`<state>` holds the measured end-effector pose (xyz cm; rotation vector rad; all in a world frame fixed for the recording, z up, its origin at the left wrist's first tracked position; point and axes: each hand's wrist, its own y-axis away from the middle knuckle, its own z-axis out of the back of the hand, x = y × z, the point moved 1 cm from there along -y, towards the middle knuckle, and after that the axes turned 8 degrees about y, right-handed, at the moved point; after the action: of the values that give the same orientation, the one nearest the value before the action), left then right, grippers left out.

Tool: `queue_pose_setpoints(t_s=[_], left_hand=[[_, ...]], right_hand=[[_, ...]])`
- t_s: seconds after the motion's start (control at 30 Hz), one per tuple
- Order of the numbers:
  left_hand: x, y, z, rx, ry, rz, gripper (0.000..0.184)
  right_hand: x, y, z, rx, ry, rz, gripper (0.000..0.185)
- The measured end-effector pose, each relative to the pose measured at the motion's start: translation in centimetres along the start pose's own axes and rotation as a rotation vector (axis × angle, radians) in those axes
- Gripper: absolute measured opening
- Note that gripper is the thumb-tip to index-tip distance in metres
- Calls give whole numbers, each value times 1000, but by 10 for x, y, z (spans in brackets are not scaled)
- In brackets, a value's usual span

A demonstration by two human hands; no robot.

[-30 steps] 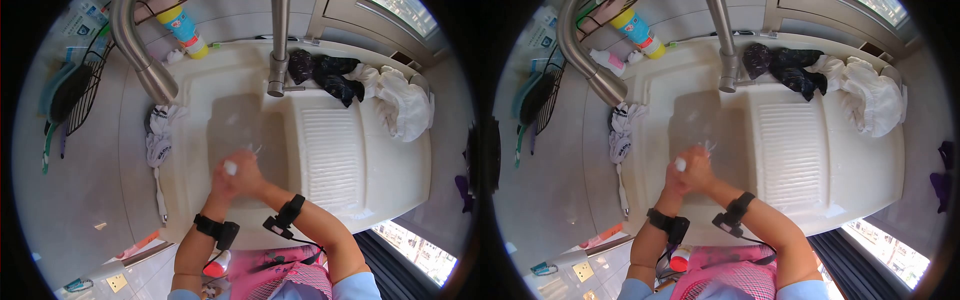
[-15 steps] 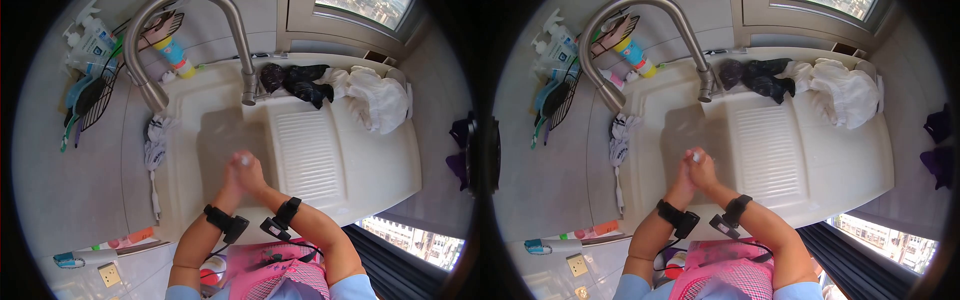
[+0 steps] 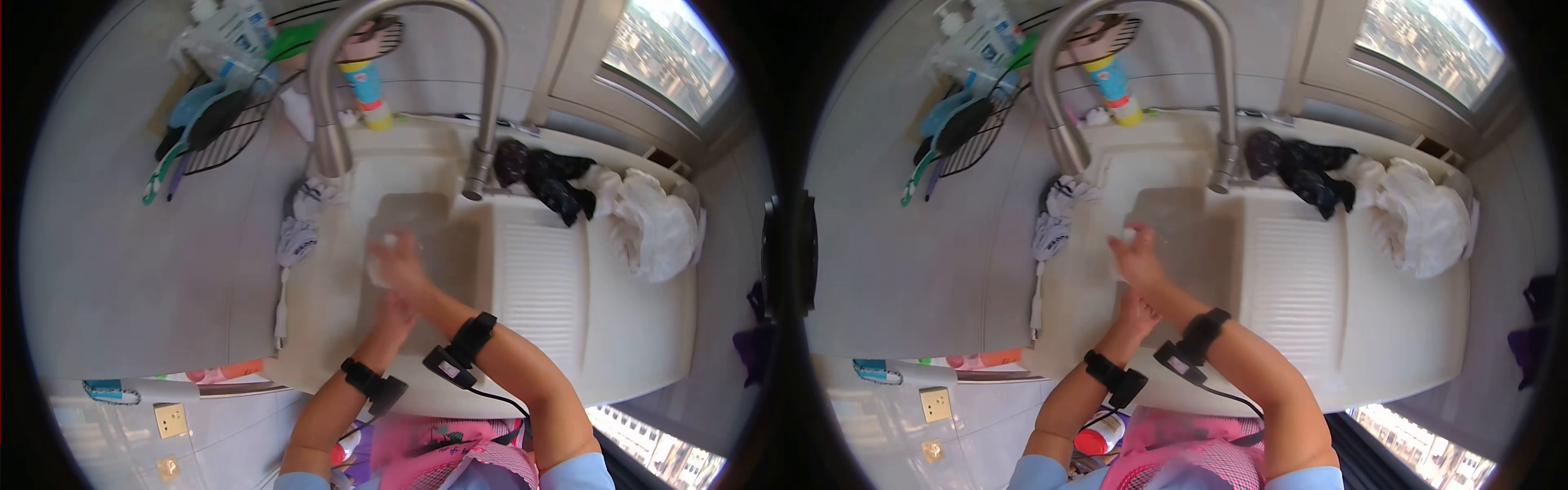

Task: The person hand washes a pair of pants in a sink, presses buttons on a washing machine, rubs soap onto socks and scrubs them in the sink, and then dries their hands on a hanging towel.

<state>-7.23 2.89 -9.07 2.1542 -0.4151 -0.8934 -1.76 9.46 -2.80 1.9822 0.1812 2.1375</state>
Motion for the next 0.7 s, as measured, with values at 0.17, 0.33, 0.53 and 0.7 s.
queue_pose_setpoints(t_s=[0.17, 0.33, 0.53, 0.7], left_hand=[[-27, -10, 76, 41, 101, -51, 31], [-55, 16, 66, 354, 174, -13, 39], [-37, -18, 14, 189, -764, -32, 54], [43, -130, 22, 487, -1889, -312, 40]], right_hand=[[27, -25, -115, 400, 498, 799, 70], [30, -38, -136, 724, 965, 805, 54], [1, -15, -1, 548, 770, 684, 41], [-24, 54, 171, 64, 1126, 448, 42]])
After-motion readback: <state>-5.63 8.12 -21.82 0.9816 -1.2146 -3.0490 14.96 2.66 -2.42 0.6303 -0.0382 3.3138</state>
